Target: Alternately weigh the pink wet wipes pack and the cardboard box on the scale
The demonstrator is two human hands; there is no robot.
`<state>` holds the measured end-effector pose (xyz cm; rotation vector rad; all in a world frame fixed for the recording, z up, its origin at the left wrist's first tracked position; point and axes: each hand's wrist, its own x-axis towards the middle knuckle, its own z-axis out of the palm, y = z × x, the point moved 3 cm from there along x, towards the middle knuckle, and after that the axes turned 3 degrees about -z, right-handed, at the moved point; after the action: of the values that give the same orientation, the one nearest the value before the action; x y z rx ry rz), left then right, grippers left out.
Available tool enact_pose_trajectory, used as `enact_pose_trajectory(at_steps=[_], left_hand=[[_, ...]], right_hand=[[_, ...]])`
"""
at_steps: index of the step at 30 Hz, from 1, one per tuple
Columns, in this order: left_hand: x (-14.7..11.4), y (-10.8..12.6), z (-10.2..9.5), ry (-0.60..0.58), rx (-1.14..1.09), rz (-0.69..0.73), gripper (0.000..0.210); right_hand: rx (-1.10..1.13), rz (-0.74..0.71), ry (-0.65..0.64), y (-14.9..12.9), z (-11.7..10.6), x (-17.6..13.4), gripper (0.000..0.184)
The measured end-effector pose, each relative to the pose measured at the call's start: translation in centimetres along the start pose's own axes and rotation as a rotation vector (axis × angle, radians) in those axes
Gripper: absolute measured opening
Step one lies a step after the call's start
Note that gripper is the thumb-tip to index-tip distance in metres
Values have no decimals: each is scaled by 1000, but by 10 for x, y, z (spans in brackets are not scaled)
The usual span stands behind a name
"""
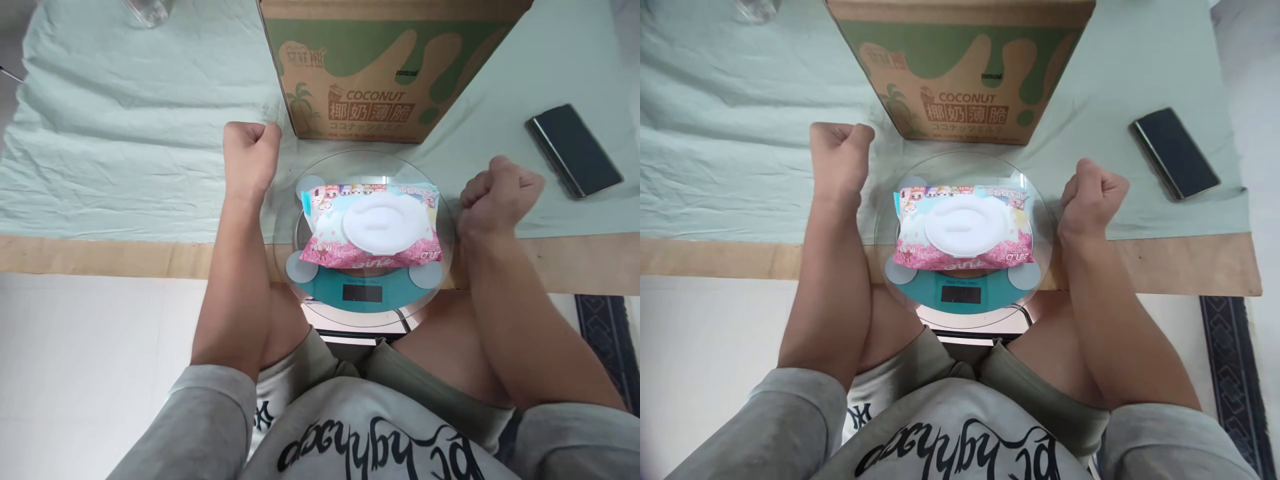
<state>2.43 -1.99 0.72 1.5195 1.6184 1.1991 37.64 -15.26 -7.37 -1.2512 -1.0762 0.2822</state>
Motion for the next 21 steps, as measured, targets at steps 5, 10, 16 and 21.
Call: enact_pose_trajectory(at_steps=[5, 10, 16, 21], left_hand=[[-13, -9, -9, -16, 63, -73, 74], [-24, -9, -21, -31, 103, -71, 73], [-32, 4, -29, -55, 113, -72, 68], [-33, 5, -23, -110, 80, -6, 66]], right_hand=[[-119, 206, -17, 20, 0, 0, 54], [-220, 288, -75, 15, -2, -1, 50], [-230, 177, -93, 5, 2, 2, 56], [-165, -176, -107, -51, 9, 4, 66]])
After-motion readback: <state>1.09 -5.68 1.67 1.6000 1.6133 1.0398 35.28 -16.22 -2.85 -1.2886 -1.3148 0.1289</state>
